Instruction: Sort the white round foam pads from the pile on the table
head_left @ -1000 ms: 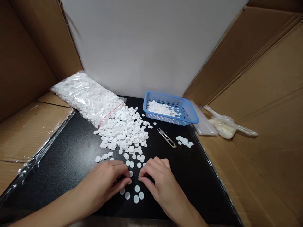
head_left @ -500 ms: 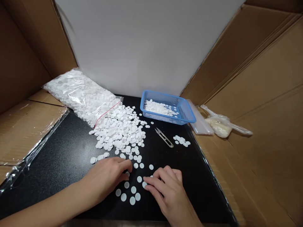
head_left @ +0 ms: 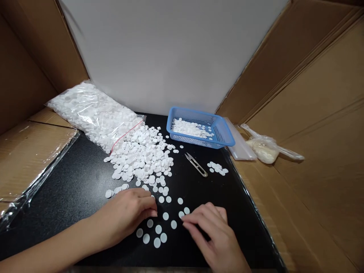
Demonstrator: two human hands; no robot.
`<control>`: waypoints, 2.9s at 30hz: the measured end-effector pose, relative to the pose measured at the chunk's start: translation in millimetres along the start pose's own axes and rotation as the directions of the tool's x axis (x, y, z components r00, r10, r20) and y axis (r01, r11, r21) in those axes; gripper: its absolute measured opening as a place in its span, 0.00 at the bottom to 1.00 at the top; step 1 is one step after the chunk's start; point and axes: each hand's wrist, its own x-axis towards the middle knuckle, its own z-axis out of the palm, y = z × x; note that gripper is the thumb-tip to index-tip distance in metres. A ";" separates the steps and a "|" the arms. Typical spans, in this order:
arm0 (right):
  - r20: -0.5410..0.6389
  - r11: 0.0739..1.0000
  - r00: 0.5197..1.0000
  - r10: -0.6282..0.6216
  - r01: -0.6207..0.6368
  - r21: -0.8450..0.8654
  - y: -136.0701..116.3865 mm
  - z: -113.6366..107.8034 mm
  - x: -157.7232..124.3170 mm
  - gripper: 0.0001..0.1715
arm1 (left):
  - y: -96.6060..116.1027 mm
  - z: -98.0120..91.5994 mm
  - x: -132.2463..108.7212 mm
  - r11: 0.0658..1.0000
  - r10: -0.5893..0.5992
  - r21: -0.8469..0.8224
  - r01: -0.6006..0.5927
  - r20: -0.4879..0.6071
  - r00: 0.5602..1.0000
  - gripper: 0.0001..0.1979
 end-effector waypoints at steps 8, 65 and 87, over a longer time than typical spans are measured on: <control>-0.026 0.988 0.993 0.113 -0.115 -0.104 16.2 -5.8 13.6 0.13 | -10.2 -28.5 -10.1 0.948 -0.251 -0.222 0.230 -0.071 0.965 0.14; 0.287 0.998 0.958 0.015 0.001 -0.059 3.4 -11.6 42.6 0.13 | -6.8 -23.3 7.5 0.952 -0.256 0.167 0.258 -0.030 0.966 0.04; 0.396 0.953 0.867 0.301 -0.272 -0.129 -7.9 -1.3 75.8 0.08 | -25.0 -22.8 -16.6 0.993 -0.005 0.119 0.023 -0.151 0.989 0.07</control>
